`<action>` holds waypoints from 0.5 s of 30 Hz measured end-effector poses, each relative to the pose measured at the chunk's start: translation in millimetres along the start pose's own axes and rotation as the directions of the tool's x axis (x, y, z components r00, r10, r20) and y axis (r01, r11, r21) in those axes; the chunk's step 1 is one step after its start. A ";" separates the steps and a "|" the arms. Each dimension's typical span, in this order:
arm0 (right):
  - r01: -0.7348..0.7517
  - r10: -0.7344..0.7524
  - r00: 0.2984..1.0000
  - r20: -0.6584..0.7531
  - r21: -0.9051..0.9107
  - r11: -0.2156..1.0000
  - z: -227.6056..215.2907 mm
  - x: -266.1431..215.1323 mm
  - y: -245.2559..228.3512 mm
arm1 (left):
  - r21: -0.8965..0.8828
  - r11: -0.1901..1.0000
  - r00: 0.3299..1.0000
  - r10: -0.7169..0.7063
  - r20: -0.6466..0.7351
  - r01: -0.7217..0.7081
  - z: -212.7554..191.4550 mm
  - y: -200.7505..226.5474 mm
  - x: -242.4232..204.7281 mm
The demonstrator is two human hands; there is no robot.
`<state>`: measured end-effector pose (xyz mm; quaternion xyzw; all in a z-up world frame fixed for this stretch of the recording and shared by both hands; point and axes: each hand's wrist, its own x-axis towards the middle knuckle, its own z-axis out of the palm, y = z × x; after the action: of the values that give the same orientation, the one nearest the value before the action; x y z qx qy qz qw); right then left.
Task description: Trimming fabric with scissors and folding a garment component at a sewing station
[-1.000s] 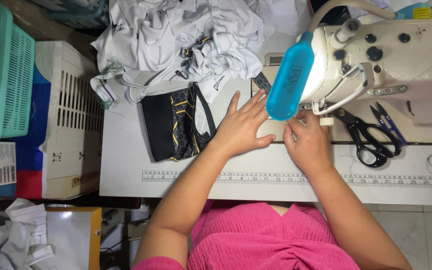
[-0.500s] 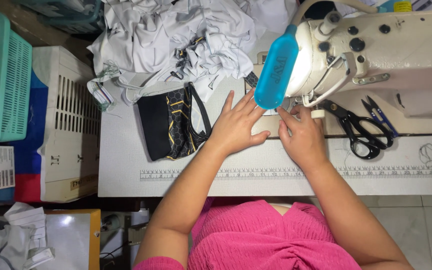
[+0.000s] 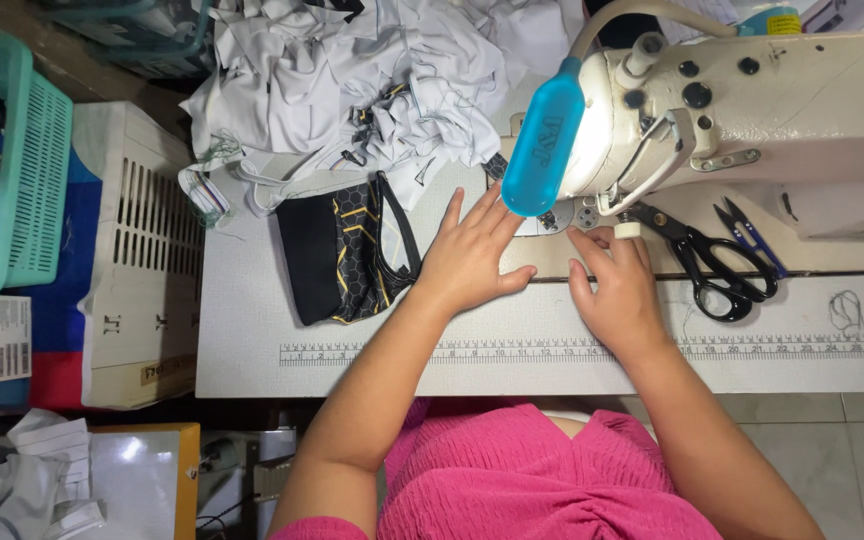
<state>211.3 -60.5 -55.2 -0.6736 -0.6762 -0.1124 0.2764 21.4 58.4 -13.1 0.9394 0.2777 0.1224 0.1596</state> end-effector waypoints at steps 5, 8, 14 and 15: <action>-0.007 0.013 0.998 0.059 -0.101 0.995 -8.8 11.5 -14.8 | 0.026 0.999 1.000 0.024 0.010 -0.024 13.1 -4.7 0.3; -0.029 0.044 0.994 0.100 -0.152 0.988 -7.3 17.9 -20.5 | 0.036 0.999 1.000 0.028 0.002 -0.029 18.2 -9.8 2.6; 0.010 0.029 0.980 0.199 -0.192 0.981 -4.4 23.4 -5.9 | 0.048 0.999 0.998 0.006 -0.057 -0.003 15.2 -2.4 -2.2; 0.044 -0.006 0.977 0.211 -0.180 0.983 -6.7 26.6 -2.8 | 0.056 0.998 0.997 0.001 -0.077 0.004 15.7 -1.2 -3.5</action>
<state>211.6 -41.7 -35.1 -0.6957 -0.6968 -0.1060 0.1389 22.9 53.8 -28.4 0.9379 0.2876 0.1503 0.1226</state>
